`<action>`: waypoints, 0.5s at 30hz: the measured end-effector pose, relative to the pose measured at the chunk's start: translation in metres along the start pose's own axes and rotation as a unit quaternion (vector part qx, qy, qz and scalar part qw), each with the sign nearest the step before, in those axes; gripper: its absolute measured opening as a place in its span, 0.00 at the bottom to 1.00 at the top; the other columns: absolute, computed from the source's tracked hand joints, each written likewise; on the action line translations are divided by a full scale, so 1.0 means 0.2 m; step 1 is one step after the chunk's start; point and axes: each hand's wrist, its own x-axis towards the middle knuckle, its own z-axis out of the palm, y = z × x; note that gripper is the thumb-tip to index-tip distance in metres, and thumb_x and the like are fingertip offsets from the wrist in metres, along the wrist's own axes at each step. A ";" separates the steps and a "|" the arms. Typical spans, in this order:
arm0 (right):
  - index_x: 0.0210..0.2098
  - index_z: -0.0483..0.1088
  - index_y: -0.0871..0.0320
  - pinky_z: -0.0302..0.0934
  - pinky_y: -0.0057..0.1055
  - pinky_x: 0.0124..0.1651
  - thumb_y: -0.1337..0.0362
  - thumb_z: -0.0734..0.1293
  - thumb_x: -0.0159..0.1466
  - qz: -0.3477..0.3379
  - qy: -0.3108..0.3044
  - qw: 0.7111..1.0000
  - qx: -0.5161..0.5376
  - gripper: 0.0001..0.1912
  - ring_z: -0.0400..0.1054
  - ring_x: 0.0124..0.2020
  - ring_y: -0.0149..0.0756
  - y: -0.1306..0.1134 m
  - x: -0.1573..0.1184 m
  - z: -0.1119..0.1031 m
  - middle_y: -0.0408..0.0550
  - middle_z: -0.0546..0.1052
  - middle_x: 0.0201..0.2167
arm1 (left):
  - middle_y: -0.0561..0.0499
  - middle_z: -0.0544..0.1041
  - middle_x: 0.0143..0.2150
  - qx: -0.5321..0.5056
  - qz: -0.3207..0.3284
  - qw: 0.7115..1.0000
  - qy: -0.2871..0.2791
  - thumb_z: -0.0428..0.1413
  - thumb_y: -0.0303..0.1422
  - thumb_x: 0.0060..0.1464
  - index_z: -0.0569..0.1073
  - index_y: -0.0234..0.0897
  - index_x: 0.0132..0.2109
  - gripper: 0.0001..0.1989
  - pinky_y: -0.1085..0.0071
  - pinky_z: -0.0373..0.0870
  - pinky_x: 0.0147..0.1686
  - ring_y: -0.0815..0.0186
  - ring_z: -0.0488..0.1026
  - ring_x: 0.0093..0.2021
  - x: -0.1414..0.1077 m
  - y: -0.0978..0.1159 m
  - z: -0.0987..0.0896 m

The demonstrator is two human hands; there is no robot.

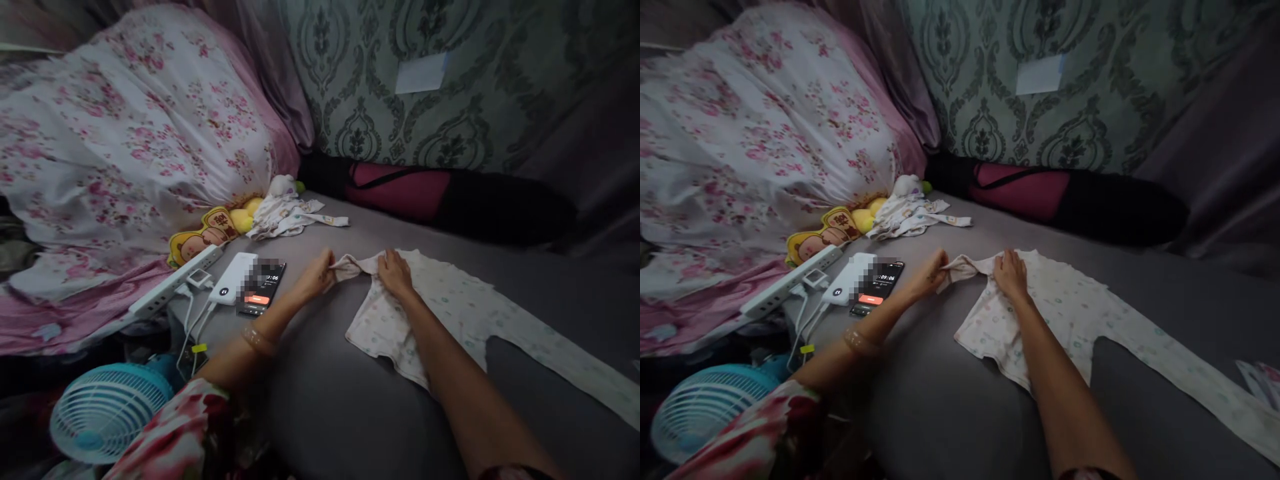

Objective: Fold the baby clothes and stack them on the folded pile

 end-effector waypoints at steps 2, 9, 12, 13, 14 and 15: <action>0.60 0.61 0.66 0.44 0.41 0.65 0.60 0.47 0.69 -0.007 0.011 1.000 -0.004 0.26 0.54 0.64 0.44 0.00 -0.01 0.00 0.60 0.64 0.63 | 0.48 0.78 0.48 0.021 0.036 0.999 0.026 0.48 0.19 0.48 0.63 0.38 0.59 0.30 0.70 0.68 0.45 0.64 0.74 0.45 0.05 -0.05 -0.06; 0.63 0.57 0.68 0.42 0.41 0.66 0.60 0.47 0.70 0.003 0.025 1.000 -0.015 0.28 0.52 0.66 0.43 -0.03 -0.05 -0.01 0.60 0.61 0.65 | 0.43 0.75 0.55 0.195 0.124 0.969 0.083 0.44 0.20 0.56 0.74 0.36 0.53 0.22 0.60 0.60 0.60 0.59 0.68 0.59 0.26 -0.21 -0.19; 0.64 0.55 0.70 0.40 0.40 0.67 0.59 0.48 0.70 0.008 0.019 0.999 -0.033 0.29 0.49 0.67 0.44 -0.05 -0.06 -0.01 0.60 0.58 0.66 | 0.42 0.71 0.60 0.242 0.154 0.954 0.080 0.43 0.22 0.61 0.72 0.35 0.54 0.20 0.56 0.52 0.65 0.59 0.62 0.65 0.28 -0.26 -0.19; 0.65 0.55 0.70 0.39 0.41 0.67 0.59 0.48 0.70 0.006 0.017 0.999 -0.043 0.29 0.48 0.67 0.45 -0.05 -0.07 -0.01 0.60 0.58 0.66 | 0.42 0.70 0.61 0.255 0.158 0.952 0.065 0.43 0.23 0.61 0.72 0.35 0.54 0.19 0.55 0.51 0.66 0.59 0.60 0.65 0.28 -0.28 -0.18; 0.65 0.54 0.71 0.39 0.42 0.67 0.58 0.49 0.70 0.003 0.015 0.998 -0.056 0.30 0.47 0.68 0.46 -0.06 -0.07 -0.01 0.61 0.57 0.67 | 0.42 0.69 0.61 0.266 0.158 0.950 0.043 0.44 0.23 0.62 0.72 0.35 0.54 0.19 0.55 0.50 0.66 0.59 0.60 0.66 0.27 -0.29 -0.17; 0.65 0.54 0.71 0.38 0.42 0.67 0.57 0.49 0.70 0.000 0.013 0.998 -0.068 0.30 0.46 0.68 0.47 -0.06 -0.07 -0.01 0.62 0.57 0.67 | 0.42 0.70 0.61 0.275 0.155 0.949 0.016 0.44 0.23 0.61 0.72 0.35 0.53 0.18 0.56 0.49 0.67 0.59 0.59 0.66 0.26 -0.31 -0.16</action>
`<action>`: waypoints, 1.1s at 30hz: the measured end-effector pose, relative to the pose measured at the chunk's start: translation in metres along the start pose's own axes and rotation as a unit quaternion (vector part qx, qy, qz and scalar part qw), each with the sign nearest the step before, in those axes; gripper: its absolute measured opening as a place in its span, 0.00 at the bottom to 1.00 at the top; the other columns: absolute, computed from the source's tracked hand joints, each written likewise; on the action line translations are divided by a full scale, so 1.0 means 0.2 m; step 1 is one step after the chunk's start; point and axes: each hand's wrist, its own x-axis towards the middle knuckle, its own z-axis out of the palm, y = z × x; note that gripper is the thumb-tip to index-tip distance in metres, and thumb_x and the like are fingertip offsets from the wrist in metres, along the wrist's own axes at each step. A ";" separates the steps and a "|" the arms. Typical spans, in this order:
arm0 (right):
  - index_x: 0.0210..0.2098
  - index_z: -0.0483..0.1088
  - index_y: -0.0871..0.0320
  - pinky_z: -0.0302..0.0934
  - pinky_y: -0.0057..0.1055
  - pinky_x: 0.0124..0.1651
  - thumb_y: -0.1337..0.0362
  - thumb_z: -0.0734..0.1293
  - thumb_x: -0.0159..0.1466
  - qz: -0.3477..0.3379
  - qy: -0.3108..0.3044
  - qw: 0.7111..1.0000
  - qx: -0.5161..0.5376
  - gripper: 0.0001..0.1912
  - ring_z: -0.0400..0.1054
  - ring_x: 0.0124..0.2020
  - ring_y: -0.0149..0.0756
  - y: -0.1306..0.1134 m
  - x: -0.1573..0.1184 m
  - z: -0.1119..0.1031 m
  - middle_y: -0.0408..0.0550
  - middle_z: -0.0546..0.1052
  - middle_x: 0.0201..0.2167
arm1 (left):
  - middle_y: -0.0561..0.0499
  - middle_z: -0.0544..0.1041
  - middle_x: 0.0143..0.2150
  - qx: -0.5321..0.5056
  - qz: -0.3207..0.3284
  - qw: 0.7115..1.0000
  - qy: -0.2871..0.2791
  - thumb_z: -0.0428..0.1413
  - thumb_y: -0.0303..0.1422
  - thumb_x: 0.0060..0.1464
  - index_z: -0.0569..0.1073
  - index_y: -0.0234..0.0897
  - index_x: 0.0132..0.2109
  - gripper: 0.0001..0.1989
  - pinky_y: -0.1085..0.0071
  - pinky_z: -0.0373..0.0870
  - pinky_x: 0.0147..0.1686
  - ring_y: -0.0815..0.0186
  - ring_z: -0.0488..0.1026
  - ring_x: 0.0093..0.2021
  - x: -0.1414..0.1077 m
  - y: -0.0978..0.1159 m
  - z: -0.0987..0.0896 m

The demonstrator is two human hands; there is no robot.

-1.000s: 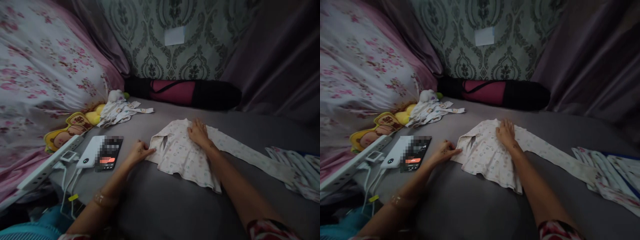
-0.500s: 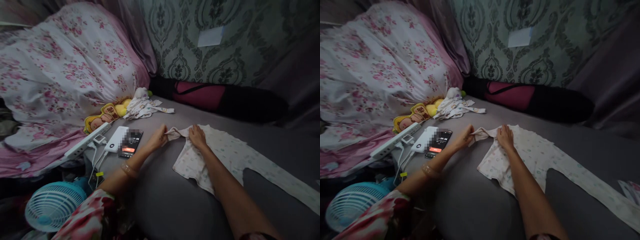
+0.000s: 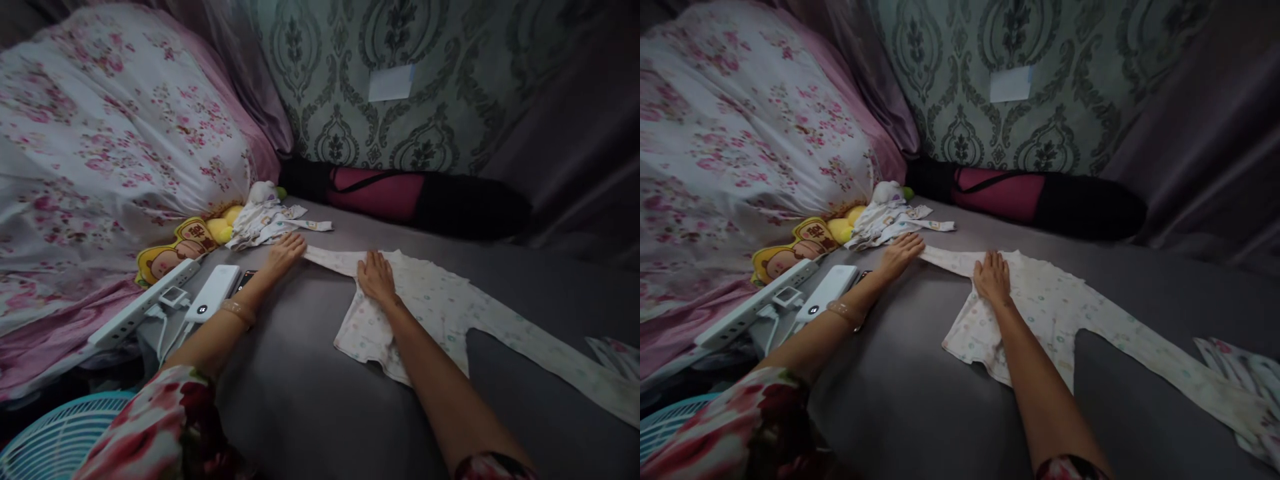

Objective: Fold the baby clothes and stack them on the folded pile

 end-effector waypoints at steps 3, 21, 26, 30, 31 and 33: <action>0.66 0.54 0.70 0.36 0.44 0.67 0.55 0.50 0.70 -0.004 -0.011 0.999 -0.031 0.31 0.45 0.68 0.50 -0.01 0.00 0.01 0.62 0.56 0.67 | 0.42 0.71 0.60 -0.008 0.006 0.995 -0.100 0.46 0.22 0.59 0.71 0.37 0.54 0.19 0.58 0.52 0.66 0.61 0.62 0.64 -0.06 -0.01 0.02; 0.66 0.55 0.68 0.39 0.46 0.66 0.54 0.50 0.69 -0.012 -0.012 0.998 -0.062 0.32 0.47 0.68 0.51 -0.01 0.01 0.02 0.62 0.57 0.66 | 0.40 0.76 0.50 -0.040 -0.317 0.934 -0.158 0.54 0.40 0.55 0.75 0.37 0.45 0.15 0.64 0.65 0.50 0.54 0.70 0.53 0.16 -0.03 0.07; 0.65 0.56 0.66 0.39 0.45 0.66 0.54 0.51 0.70 -0.017 -0.003 0.998 -0.062 0.31 0.48 0.67 0.51 -0.01 0.01 0.02 0.62 0.58 0.66 | 0.43 0.76 0.47 -0.063 -0.309 0.939 -0.136 0.52 0.37 0.56 0.74 0.37 0.44 0.12 0.68 0.67 0.46 0.58 0.71 0.50 0.17 -0.06 0.05; 0.66 0.56 0.65 0.38 0.45 0.66 0.54 0.51 0.70 -0.006 -0.010 0.998 -0.055 0.31 0.47 0.67 0.51 -0.02 0.00 0.00 0.62 0.58 0.66 | 0.42 0.76 0.47 -0.077 -0.283 0.950 -0.104 0.42 0.30 0.63 0.68 0.34 0.52 0.15 0.69 0.67 0.45 0.61 0.72 0.47 0.16 -0.05 0.06; 0.66 0.56 0.65 0.38 0.45 0.66 0.54 0.51 0.70 -0.003 -0.013 0.998 -0.054 0.31 0.47 0.68 0.51 -0.03 0.00 -0.01 0.61 0.57 0.66 | 0.40 0.75 0.47 -0.069 -0.275 0.954 -0.094 0.41 0.30 0.63 0.67 0.34 0.52 0.15 0.68 0.67 0.45 0.60 0.72 0.47 0.15 -0.04 0.07; 0.66 0.55 0.64 0.38 0.45 0.66 0.53 0.51 0.70 0.002 -0.021 0.998 -0.054 0.31 0.46 0.68 0.51 -0.03 0.00 -0.01 0.61 0.57 0.67 | 0.39 0.72 0.49 -0.037 -0.258 0.962 -0.077 0.41 0.29 0.63 0.66 0.35 0.53 0.15 0.66 0.67 0.45 0.58 0.72 0.47 0.13 -0.03 0.08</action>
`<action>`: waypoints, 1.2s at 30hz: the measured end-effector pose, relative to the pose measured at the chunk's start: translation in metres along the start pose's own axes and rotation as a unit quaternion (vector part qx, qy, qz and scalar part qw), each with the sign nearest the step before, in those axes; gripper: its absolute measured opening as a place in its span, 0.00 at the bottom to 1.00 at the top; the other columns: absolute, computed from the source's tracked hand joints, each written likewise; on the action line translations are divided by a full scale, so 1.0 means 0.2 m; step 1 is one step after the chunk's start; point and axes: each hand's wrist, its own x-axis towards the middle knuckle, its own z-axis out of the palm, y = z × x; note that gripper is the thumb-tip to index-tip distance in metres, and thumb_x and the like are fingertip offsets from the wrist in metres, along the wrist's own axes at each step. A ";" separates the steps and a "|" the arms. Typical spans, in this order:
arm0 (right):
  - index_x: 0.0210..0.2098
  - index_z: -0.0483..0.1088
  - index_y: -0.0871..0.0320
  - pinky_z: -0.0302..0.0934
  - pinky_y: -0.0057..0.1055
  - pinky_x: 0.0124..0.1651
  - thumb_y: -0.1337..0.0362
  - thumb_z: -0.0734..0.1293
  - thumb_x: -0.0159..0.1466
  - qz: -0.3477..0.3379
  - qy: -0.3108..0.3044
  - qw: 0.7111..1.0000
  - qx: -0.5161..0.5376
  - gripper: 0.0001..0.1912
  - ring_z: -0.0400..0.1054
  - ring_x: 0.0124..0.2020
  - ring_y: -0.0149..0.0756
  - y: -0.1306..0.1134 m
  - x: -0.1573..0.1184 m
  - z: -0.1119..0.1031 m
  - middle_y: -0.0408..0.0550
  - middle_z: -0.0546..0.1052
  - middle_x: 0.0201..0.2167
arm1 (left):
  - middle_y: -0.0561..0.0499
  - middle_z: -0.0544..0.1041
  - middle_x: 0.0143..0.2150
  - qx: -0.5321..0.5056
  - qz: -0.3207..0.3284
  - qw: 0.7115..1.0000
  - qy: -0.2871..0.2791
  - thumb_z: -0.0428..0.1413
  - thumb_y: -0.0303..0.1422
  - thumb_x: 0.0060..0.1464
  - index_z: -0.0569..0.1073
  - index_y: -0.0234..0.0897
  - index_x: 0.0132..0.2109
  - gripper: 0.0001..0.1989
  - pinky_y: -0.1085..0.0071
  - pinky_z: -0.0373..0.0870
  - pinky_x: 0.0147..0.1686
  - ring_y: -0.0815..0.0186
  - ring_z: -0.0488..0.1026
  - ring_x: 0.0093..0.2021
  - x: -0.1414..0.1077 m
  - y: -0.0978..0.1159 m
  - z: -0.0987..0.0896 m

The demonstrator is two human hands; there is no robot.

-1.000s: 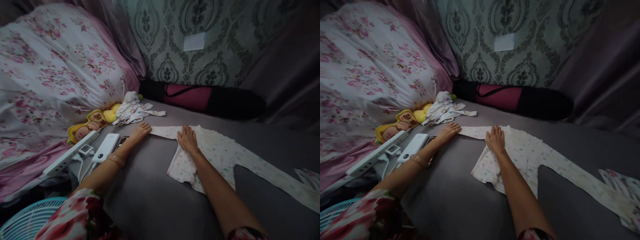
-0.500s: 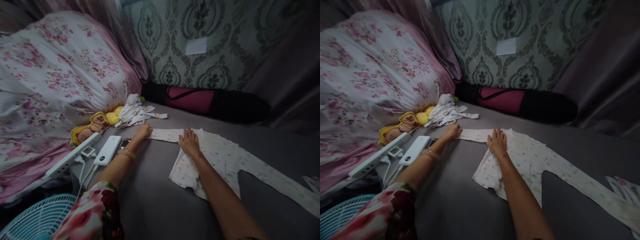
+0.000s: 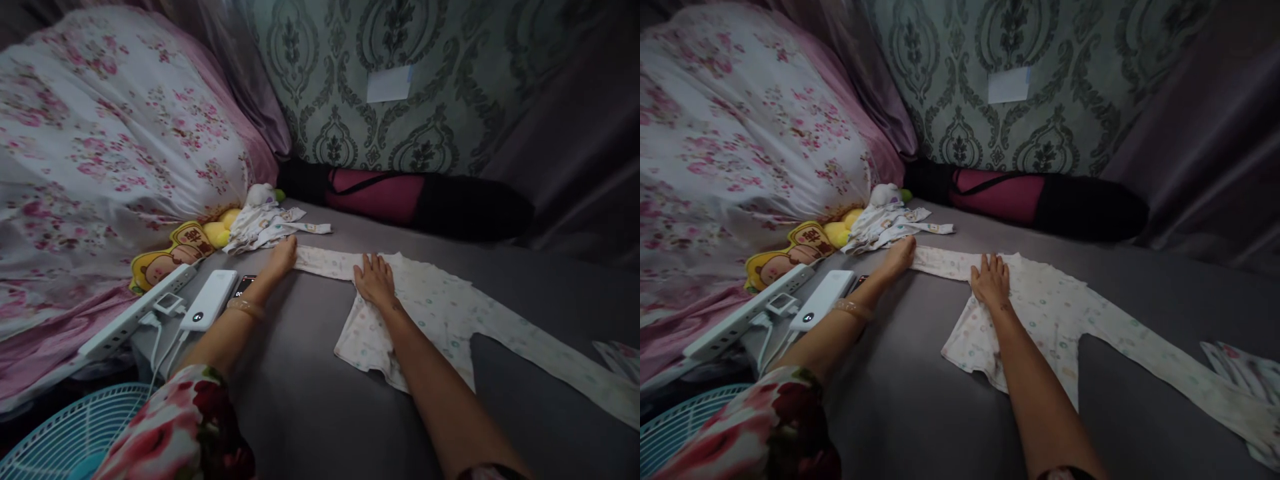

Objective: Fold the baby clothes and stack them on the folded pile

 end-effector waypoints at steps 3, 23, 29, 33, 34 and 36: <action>0.66 0.55 0.64 0.38 0.45 0.66 0.53 0.51 0.70 0.000 -0.005 1.000 -0.001 0.31 0.46 0.68 0.51 0.00 0.00 0.00 0.61 0.56 0.67 | 0.38 0.68 0.51 0.061 0.024 0.998 -0.005 0.40 0.26 0.62 0.65 0.37 0.55 0.17 0.65 0.68 0.43 0.58 0.73 0.45 -0.03 0.00 0.02; 0.68 0.51 0.60 0.39 0.43 0.66 0.60 0.54 0.68 -0.024 -0.034 0.997 -0.064 0.30 0.44 0.69 0.49 0.03 -0.01 0.00 0.57 0.52 0.69 | 0.42 0.59 0.68 -0.098 0.217 0.969 -0.068 0.31 0.42 0.67 0.55 0.30 0.66 0.29 0.57 0.51 0.65 0.60 0.54 0.67 -0.16 0.74 0.27; 0.66 0.56 0.62 0.40 0.45 0.66 0.57 0.49 0.70 -0.011 0.012 0.999 -0.035 0.28 0.48 0.67 0.50 0.01 0.00 0.01 0.59 0.57 0.67 | 0.42 0.54 0.70 -0.005 0.186 0.982 -0.024 0.34 0.42 0.67 0.55 0.32 0.68 0.29 0.56 0.46 0.67 0.56 0.50 0.69 -0.16 0.43 0.26; 0.66 0.56 0.62 0.39 0.46 0.66 0.58 0.50 0.70 -0.010 0.008 1.000 -0.021 0.28 0.47 0.68 0.50 0.01 0.01 0.03 0.60 0.56 0.67 | 0.40 0.57 0.69 0.027 0.134 0.991 -0.003 0.34 0.38 0.67 0.57 0.32 0.67 0.27 0.53 0.49 0.65 0.55 0.54 0.68 -0.15 0.28 0.24; 0.66 0.56 0.63 0.38 0.46 0.66 0.58 0.50 0.70 -0.008 0.003 1.000 -0.013 0.29 0.46 0.68 0.50 0.01 0.02 0.03 0.60 0.56 0.67 | 0.40 0.58 0.68 0.031 0.124 0.992 0.003 0.35 0.38 0.67 0.57 0.33 0.67 0.26 0.52 0.49 0.65 0.55 0.54 0.68 -0.14 0.25 0.23; 0.67 0.54 0.62 0.35 0.47 0.67 0.56 0.51 0.70 -0.001 -0.031 0.999 0.019 0.30 0.42 0.69 0.50 0.01 0.03 0.00 0.59 0.54 0.68 | 0.40 0.60 0.68 0.038 0.120 0.992 0.024 0.35 0.38 0.67 0.58 0.33 0.66 0.26 0.52 0.51 0.64 0.55 0.56 0.67 -0.14 0.22 0.24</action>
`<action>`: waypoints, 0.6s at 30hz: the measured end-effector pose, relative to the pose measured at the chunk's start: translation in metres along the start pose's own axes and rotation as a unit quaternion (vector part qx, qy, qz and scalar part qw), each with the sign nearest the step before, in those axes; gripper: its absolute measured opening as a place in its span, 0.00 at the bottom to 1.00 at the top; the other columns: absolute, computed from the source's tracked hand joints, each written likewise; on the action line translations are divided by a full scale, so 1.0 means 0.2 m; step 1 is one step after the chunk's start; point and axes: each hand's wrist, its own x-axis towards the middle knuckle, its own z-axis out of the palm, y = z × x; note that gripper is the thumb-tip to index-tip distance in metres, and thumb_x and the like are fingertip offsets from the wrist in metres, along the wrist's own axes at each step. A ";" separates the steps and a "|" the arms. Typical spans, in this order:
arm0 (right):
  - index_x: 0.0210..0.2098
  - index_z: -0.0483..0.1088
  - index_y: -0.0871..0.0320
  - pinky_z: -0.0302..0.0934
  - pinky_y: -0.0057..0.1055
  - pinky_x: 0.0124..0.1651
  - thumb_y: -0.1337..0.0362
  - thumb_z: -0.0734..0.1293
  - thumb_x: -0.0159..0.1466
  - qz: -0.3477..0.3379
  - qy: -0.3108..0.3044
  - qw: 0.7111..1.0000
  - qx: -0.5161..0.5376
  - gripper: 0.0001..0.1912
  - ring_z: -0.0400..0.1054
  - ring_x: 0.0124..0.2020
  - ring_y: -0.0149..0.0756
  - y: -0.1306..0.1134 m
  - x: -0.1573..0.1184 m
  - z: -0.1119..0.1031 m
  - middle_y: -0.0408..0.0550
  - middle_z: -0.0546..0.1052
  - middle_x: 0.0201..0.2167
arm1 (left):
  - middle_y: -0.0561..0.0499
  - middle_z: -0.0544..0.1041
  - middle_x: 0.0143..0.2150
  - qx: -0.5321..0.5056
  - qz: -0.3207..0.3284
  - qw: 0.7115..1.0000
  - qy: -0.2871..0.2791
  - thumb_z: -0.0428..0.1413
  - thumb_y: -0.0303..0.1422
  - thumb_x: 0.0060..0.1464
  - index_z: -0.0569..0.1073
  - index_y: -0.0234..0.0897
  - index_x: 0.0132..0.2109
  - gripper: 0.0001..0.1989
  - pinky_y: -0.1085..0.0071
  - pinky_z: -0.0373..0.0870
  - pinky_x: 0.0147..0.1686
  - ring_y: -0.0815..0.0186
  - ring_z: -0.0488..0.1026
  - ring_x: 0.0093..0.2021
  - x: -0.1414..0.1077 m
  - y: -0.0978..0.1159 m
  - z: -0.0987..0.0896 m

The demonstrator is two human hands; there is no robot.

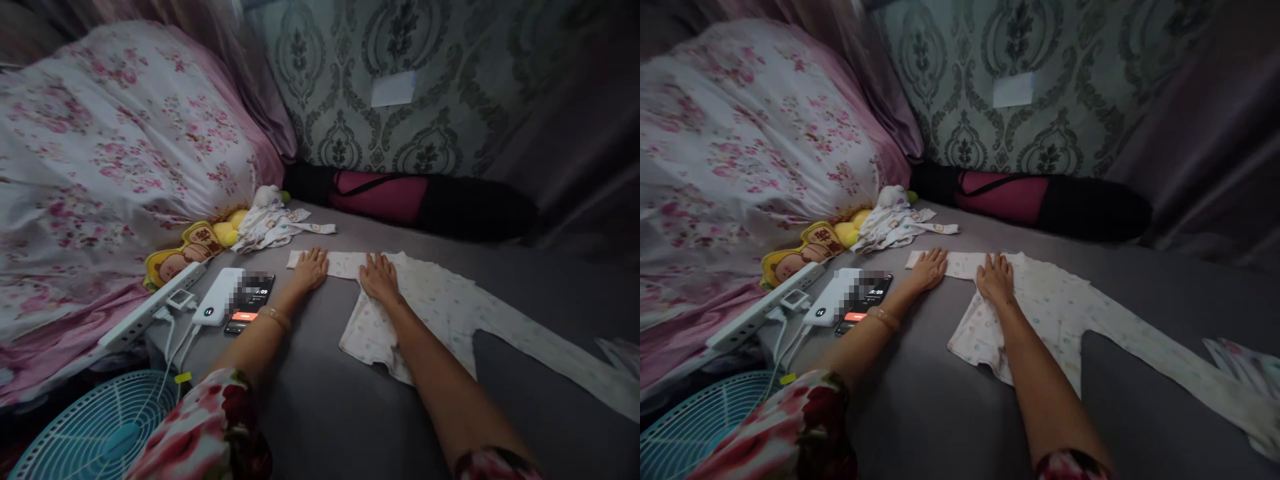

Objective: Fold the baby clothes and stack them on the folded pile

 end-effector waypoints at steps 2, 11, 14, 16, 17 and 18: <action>0.68 0.51 0.61 0.35 0.46 0.68 0.53 0.51 0.69 0.005 -0.064 0.996 0.067 0.31 0.39 0.70 0.48 0.01 0.01 -0.06 0.57 0.51 0.70 | 0.36 0.60 0.67 0.008 0.007 0.999 0.036 0.36 0.38 0.67 0.59 0.29 0.65 0.26 0.52 0.51 0.64 0.54 0.56 0.67 0.00 -0.01 0.01; 0.52 0.69 0.61 0.64 0.35 0.52 0.64 0.59 0.65 0.093 0.102 0.932 0.336 0.18 0.72 0.47 0.38 0.48 -0.30 -0.38 0.56 0.76 0.50 | 0.34 0.67 0.59 -0.015 0.059 0.990 0.129 0.46 0.33 0.61 0.69 0.29 0.56 0.19 0.53 0.58 0.56 0.48 0.64 0.58 -0.16 0.12 -0.14; 0.41 0.72 0.60 0.67 0.28 0.37 0.64 0.60 0.64 0.140 0.087 0.914 0.371 0.11 0.74 0.33 0.33 0.66 -0.55 -0.43 0.52 0.79 0.37 | 0.39 0.72 0.50 -0.071 0.036 0.992 0.096 0.48 0.38 0.60 0.76 0.35 0.44 0.15 0.55 0.62 0.51 0.51 0.67 0.52 -0.27 0.16 -0.19; 0.35 0.72 0.60 0.65 0.24 0.29 0.64 0.60 0.63 0.182 0.056 0.910 0.368 0.10 0.72 0.26 0.30 0.75 -0.72 -0.44 0.49 0.78 0.30 | 0.41 0.73 0.44 -0.115 0.026 0.992 0.033 0.50 0.41 0.58 0.77 0.36 0.37 0.16 0.59 0.64 0.47 0.54 0.69 0.48 -0.35 0.18 -0.20; 0.32 0.71 0.60 0.63 0.23 0.26 0.64 0.61 0.63 0.206 0.034 0.910 0.359 0.09 0.71 0.23 0.30 0.77 -0.80 -0.45 0.48 0.78 0.28 | 0.42 0.73 0.41 -0.135 0.025 0.990 -0.006 0.50 0.43 0.57 0.77 0.36 0.35 0.17 0.61 0.65 0.45 0.56 0.70 0.45 -0.39 0.18 -0.19; 0.30 0.71 0.60 0.61 0.23 0.24 0.64 0.61 0.63 0.227 0.008 0.910 0.346 0.10 0.69 0.21 0.29 0.78 -0.88 -0.46 0.46 0.77 0.25 | 0.43 0.73 0.39 -0.152 0.028 0.987 -0.042 0.50 0.44 0.56 0.77 0.35 0.33 0.18 0.63 0.65 0.43 0.57 0.70 0.42 -0.43 0.18 -0.18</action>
